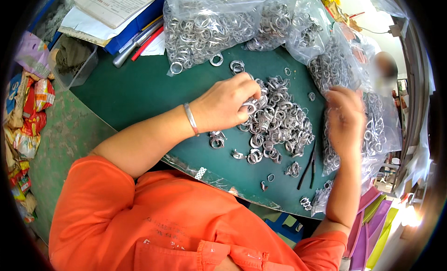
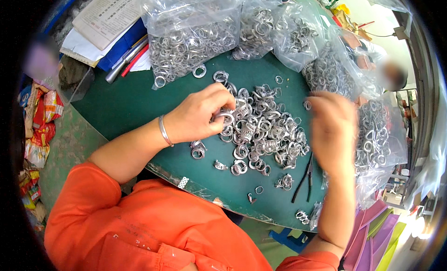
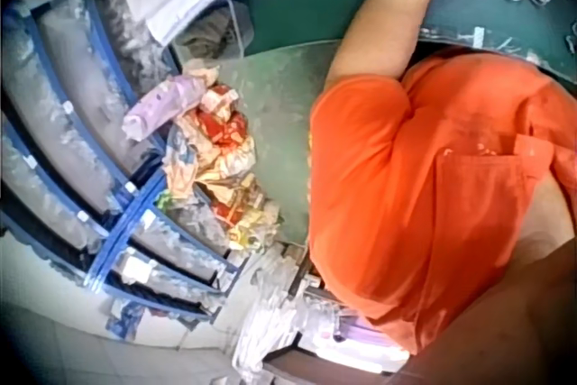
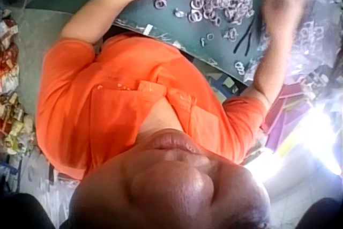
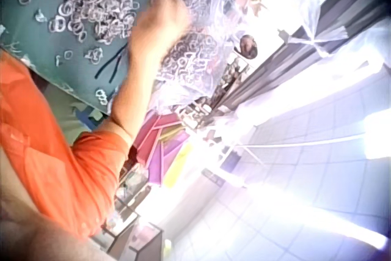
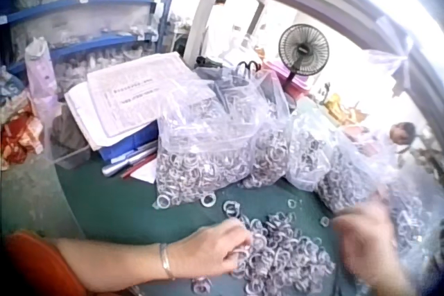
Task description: The person assembles small metal hardware components by hand at a green workbench. They repeatedly pick up a metal ring and a decorative metal piece, interlock them, and place the assembled unit into a clear plastic bag. The process is continuous and repetitive throughout the clip.
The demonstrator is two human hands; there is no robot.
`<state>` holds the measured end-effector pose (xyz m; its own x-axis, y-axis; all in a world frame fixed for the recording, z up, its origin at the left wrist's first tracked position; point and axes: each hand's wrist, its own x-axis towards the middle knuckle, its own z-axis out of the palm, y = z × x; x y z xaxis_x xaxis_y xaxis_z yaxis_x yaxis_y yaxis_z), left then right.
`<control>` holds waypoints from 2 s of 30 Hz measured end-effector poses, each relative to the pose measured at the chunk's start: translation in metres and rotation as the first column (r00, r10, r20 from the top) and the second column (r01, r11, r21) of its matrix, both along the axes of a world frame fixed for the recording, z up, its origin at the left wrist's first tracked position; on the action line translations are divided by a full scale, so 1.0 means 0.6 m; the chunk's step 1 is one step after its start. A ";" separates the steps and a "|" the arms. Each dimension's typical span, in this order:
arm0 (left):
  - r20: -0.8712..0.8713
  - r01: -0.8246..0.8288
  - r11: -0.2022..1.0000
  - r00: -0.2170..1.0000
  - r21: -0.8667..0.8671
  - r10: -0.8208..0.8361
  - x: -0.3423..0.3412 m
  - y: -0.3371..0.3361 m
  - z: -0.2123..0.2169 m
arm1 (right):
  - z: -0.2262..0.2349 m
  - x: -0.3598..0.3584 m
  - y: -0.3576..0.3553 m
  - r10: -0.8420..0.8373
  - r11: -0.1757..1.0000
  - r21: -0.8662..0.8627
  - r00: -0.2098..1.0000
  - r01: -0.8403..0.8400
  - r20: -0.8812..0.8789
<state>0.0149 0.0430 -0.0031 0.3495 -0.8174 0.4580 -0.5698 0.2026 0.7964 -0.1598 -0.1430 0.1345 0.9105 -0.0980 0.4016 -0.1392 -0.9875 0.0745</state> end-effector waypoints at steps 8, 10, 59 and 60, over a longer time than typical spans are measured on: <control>0.100 0.417 0.882 0.909 -0.219 -0.404 -0.021 -0.004 -0.004 | -0.148 0.147 0.033 0.143 0.837 0.546 0.954 0.025 -0.262; 0.158 0.407 0.906 0.908 -0.114 -0.387 -0.025 0.002 -0.008 | -0.151 0.161 0.028 0.086 0.744 0.639 0.922 0.193 -0.378; -0.456 -0.042 0.994 0.886 0.104 0.085 0.025 -0.010 0.015 | -0.149 -0.023 0.082 -0.350 0.126 0.981 0.919 -0.148 0.184; -0.601 0.073 0.995 0.799 0.073 -0.014 0.022 -0.010 0.015 | -0.154 -0.027 0.084 -0.359 0.127 0.977 0.910 -0.171 0.206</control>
